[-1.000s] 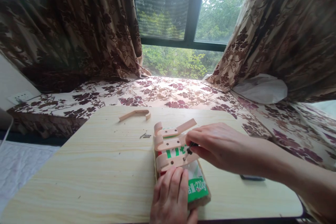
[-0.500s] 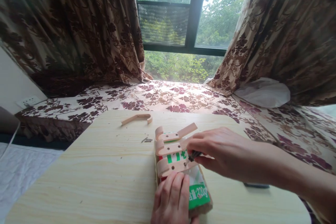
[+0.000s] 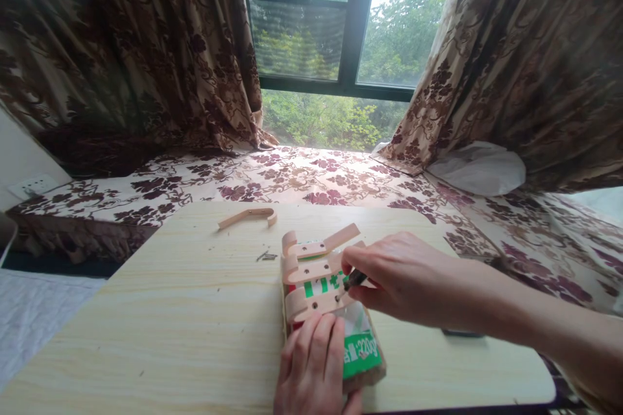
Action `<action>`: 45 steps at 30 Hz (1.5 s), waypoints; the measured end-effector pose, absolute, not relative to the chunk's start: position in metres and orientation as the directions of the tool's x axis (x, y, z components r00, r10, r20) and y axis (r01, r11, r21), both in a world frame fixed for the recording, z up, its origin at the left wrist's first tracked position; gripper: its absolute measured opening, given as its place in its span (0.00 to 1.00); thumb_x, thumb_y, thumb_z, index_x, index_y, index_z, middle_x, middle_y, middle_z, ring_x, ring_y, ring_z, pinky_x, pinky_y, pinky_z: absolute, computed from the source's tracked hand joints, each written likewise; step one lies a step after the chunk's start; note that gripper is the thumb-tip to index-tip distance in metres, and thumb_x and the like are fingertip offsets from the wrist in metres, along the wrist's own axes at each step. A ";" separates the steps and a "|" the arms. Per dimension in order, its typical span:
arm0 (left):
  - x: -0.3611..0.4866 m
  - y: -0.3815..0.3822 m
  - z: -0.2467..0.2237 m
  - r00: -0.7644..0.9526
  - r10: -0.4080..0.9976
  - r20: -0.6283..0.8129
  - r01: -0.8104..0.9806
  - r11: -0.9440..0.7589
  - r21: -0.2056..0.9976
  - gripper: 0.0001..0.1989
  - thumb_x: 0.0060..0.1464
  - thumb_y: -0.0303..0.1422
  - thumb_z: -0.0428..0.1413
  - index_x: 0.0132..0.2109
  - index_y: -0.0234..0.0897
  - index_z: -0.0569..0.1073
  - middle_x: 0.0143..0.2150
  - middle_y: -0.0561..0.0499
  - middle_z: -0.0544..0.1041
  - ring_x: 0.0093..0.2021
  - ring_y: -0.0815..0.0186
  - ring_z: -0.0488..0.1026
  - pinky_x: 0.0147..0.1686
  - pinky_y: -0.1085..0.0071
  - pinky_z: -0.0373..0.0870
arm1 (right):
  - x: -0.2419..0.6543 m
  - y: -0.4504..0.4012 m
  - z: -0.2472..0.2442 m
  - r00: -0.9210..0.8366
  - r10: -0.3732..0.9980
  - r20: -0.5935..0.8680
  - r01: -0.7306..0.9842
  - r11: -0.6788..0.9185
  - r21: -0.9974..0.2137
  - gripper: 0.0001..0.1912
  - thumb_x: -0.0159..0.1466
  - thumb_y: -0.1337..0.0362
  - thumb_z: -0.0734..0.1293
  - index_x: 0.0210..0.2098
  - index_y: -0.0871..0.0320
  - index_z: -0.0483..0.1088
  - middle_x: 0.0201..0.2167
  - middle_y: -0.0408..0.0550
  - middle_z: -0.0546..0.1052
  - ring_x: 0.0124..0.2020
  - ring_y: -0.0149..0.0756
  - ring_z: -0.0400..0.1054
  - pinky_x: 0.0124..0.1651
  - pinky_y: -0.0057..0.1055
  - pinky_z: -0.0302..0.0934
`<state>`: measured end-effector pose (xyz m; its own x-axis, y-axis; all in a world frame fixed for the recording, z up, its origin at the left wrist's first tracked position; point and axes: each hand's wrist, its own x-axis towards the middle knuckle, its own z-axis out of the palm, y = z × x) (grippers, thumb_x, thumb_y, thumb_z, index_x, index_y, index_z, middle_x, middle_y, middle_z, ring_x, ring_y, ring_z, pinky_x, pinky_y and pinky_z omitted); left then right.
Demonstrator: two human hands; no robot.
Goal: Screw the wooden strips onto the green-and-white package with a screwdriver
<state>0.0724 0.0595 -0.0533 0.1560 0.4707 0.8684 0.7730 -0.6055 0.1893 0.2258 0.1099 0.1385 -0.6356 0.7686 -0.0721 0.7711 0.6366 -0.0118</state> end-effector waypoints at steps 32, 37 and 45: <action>0.057 0.056 -0.037 0.424 0.498 0.756 0.781 -0.623 -0.029 0.19 0.58 0.42 0.46 0.47 0.34 0.73 0.44 0.48 0.77 0.48 0.62 0.69 0.50 0.68 0.59 | 0.222 0.126 0.137 -0.711 0.702 -0.037 0.703 0.708 -0.071 0.09 0.66 0.65 0.58 0.30 0.58 0.65 0.25 0.44 0.71 0.25 0.30 0.59 0.27 0.29 0.45; 0.067 0.057 -0.047 0.233 0.505 0.831 0.794 -0.592 0.137 0.18 0.59 0.40 0.44 0.46 0.35 0.73 0.44 0.48 0.77 0.49 0.62 0.69 0.53 0.66 0.57 | 0.223 0.127 0.130 -0.628 0.778 -0.005 0.778 0.628 -0.036 0.10 0.66 0.62 0.58 0.31 0.58 0.66 0.22 0.43 0.70 0.22 0.29 0.58 0.25 0.30 0.41; 0.056 0.057 -0.038 0.468 0.489 0.736 0.786 -0.611 -0.094 0.21 0.60 0.44 0.44 0.47 0.34 0.73 0.45 0.48 0.77 0.48 0.62 0.69 0.48 0.67 0.60 | 0.229 0.121 0.156 -0.770 0.630 -0.099 0.637 0.752 -0.168 0.07 0.64 0.68 0.60 0.31 0.57 0.68 0.30 0.45 0.73 0.31 0.31 0.65 0.31 0.27 0.50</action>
